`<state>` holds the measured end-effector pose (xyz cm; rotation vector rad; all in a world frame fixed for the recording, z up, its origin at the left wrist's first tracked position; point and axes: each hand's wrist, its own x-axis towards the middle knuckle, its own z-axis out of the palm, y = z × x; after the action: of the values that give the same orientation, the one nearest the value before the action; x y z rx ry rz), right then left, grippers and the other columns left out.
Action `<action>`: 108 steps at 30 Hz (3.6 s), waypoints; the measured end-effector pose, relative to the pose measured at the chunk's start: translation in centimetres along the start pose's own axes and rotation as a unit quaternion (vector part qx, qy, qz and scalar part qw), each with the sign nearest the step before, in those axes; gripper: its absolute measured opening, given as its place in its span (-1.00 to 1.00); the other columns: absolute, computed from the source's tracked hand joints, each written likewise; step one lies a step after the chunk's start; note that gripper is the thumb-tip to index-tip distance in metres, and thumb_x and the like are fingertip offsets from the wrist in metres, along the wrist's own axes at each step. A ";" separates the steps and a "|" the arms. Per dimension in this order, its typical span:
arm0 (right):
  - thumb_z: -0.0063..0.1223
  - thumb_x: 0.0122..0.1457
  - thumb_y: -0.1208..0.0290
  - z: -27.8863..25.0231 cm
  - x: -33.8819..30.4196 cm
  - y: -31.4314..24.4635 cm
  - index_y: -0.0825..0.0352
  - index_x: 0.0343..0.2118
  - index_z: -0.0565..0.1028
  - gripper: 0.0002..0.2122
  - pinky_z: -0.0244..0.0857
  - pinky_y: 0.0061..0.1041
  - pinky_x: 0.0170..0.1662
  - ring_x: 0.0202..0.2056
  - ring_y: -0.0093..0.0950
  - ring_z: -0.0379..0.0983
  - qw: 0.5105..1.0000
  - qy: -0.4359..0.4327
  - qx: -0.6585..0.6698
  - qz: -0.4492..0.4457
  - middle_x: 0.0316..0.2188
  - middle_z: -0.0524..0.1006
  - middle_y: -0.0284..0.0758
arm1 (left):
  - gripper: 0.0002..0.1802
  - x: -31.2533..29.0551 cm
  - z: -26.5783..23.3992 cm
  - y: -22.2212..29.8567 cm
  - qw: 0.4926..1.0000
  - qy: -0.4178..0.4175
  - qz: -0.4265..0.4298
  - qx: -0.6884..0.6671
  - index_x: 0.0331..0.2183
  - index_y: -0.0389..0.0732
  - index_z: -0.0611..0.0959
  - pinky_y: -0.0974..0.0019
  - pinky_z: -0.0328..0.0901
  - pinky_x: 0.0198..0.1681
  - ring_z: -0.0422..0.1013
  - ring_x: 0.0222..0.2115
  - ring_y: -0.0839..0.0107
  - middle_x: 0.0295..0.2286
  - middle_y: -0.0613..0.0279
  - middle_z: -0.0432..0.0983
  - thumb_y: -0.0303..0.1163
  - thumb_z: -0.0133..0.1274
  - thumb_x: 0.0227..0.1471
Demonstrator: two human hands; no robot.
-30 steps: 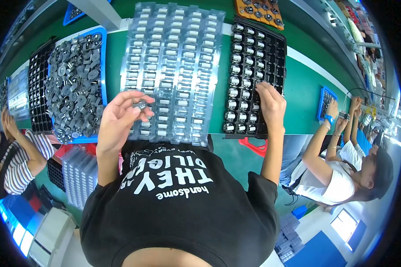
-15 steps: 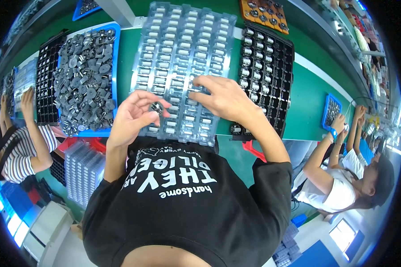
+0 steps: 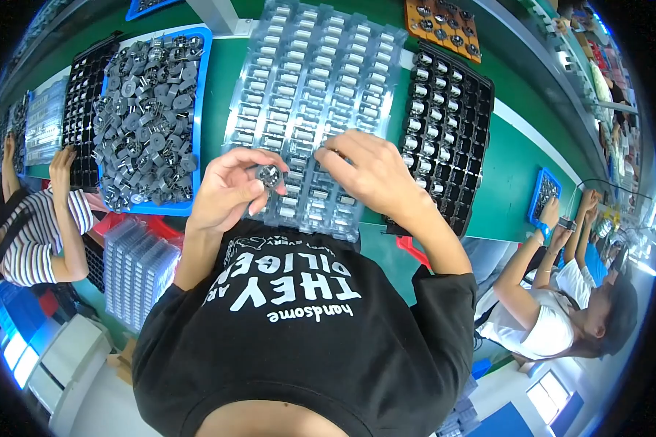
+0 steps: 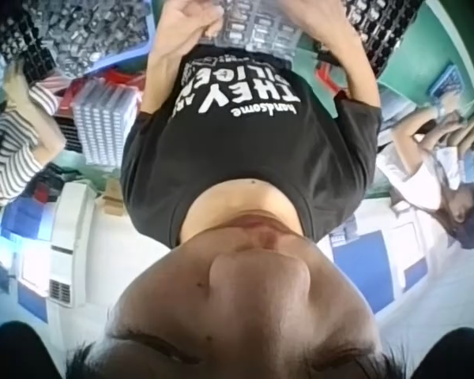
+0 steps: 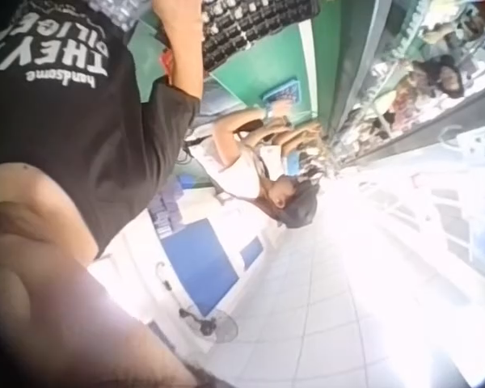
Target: The person sorts small electronic components by hand, placing them from a component bin into plastic trays on a factory assembly line.
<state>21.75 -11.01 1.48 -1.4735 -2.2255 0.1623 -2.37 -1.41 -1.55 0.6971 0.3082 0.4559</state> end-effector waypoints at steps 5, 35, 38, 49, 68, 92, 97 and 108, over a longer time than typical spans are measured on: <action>0.23 -0.11 0.60 0.1 -0.6 0.5 0.30 -0.32 0.55 -0.77 0.42 -0.41 -0.37 -0.37 -0.38 0.50 0.997 -0.056 0.001 0.052 -0.30 0.49 -0.32 | -0.69 0.2 -0.2 -0.1 1.000 0.021 -0.009 0.003 -0.08 -0.38 0.53 0.47 0.37 -0.52 0.53 -0.29 0.19 -0.11 -0.20 0.45 -0.63 0.11 0.09; 0.39 -0.10 0.55 -1.2 2.0 -3.8 0.41 -0.25 0.58 -0.70 0.52 -0.44 -0.34 -0.34 -0.32 0.60 0.977 0.119 0.170 -0.044 -0.28 0.57 -0.20 | -0.54 -0.5 1.4 -0.3 0.998 0.056 0.011 0.026 -0.09 -0.47 0.53 0.49 0.37 -0.49 0.48 -0.38 0.44 -0.11 -0.06 0.48 -0.65 0.27 -0.08; 0.39 -0.11 0.55 -0.9 1.9 -3.6 0.41 -0.24 0.59 -0.69 0.51 -0.45 -0.35 -0.35 -0.33 0.59 0.975 0.123 0.178 -0.050 -0.28 0.55 -0.22 | -0.54 -0.4 1.6 -0.3 0.998 0.051 0.008 0.031 -0.10 -0.48 0.54 0.50 0.39 -0.47 0.48 -0.33 0.43 -0.10 -0.05 0.45 -0.68 0.27 -0.11; 0.34 -0.04 0.54 0.3 0.7 -4.5 0.41 -0.16 0.61 -0.68 0.48 -0.49 -0.27 -0.30 -0.34 0.56 0.964 0.124 0.219 0.088 -0.26 0.57 -0.19 | -0.57 0.0 2.2 -2.1 0.981 0.096 0.124 0.111 -0.15 -0.41 0.54 0.44 0.46 -0.36 0.48 -0.21 0.37 -0.11 0.00 0.44 -0.76 0.25 -0.13; 0.15 -0.02 0.72 -2.9 -15.9 2.2 0.40 -0.36 0.50 -0.84 0.41 -0.35 -0.24 -0.29 -0.26 0.49 0.908 0.133 -0.284 0.277 -0.31 0.57 -0.24 | -0.54 -4.1 -7.8 6.2 0.302 0.364 0.220 0.853 0.01 -0.16 0.59 0.02 0.17 0.08 0.32 -0.01 0.05 -0.04 0.00 0.43 -0.19 0.19 0.10; 0.03 -0.07 0.75 -2.4 -15.6 2.3 0.43 -0.33 0.46 -0.80 0.37 -0.30 -0.18 -0.25 -0.21 0.46 0.942 0.066 -0.227 0.238 -0.27 0.53 -0.18 | -0.71 -1.5 -8.5 7.1 0.334 0.330 0.242 0.850 -0.15 -0.16 0.60 0.16 0.24 -0.26 0.39 -0.32 0.18 -0.37 0.16 0.43 -0.29 0.13 0.09; 0.09 -0.01 0.73 -2.8 -14.9 2.0 0.44 -0.38 0.45 -0.87 0.35 -0.32 -0.19 -0.25 -0.23 0.44 0.944 0.054 -0.194 0.260 -0.28 0.53 -0.21 | -0.73 -1.8 -8.6 7.4 0.378 0.328 0.228 0.835 -0.09 -0.22 0.57 0.12 0.25 -0.23 0.42 -0.32 0.08 -0.30 0.05 0.51 -0.40 0.03 0.16; 0.12 0.03 0.71 -3.1 -15.2 2.0 0.45 -0.37 0.47 -0.89 0.36 -0.33 -0.17 -0.22 -0.23 0.43 0.940 0.055 -0.191 0.279 -0.27 0.53 -0.21 | -0.52 -0.9 -9.5 7.8 0.453 0.384 0.265 0.760 -0.15 -0.32 0.57 0.18 0.39 -0.31 0.52 -0.43 0.10 -0.37 -0.05 0.59 -0.20 0.31 0.00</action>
<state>29.64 -24.27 -1.25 -2.2401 -1.7580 -0.1837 -9.41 8.56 -3.06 2.4352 1.5126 1.0904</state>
